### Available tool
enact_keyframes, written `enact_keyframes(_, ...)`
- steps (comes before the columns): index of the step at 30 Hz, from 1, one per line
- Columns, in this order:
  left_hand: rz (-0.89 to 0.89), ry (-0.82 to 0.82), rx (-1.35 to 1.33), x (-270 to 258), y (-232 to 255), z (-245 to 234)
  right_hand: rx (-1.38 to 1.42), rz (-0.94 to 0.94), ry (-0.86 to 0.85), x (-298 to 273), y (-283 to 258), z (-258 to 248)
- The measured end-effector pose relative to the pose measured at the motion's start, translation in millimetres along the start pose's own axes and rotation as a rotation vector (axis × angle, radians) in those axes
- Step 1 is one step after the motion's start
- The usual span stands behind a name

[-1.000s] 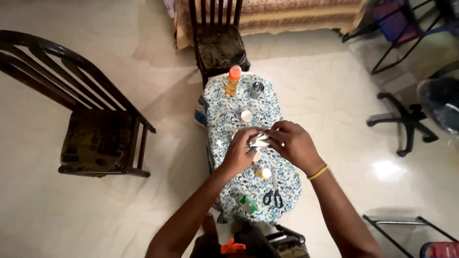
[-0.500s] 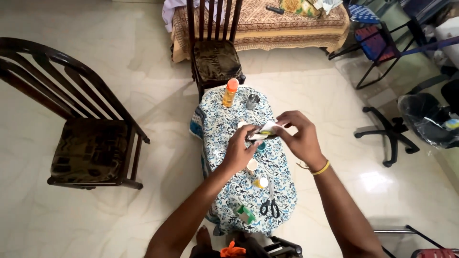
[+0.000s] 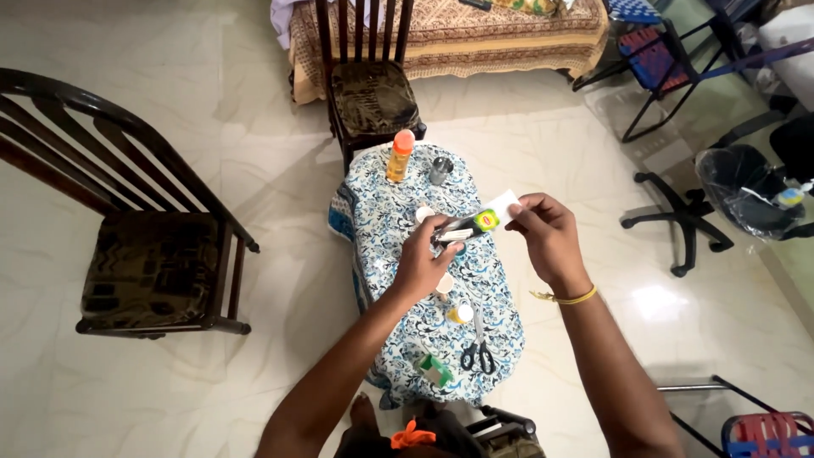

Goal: Recorder gathers tea and vitamin supplements and brings them to a table to prepare.

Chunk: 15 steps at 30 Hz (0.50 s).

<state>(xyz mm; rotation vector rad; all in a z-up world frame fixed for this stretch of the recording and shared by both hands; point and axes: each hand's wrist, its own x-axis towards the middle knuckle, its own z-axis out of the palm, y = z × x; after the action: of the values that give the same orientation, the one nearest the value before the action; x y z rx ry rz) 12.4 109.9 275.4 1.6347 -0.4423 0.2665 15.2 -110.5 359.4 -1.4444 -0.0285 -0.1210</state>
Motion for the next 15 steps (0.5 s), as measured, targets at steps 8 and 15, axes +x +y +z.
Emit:
enact_keyframes(8, 0.066, 0.028, 0.033, -10, -2, 1, 0.255, 0.086, 0.036, -19, -7, 14)
enact_keyframes(15, -0.032, -0.016, 0.021, -18, -9, -3, 0.294, 0.268, 0.204, -34, 14, 5)
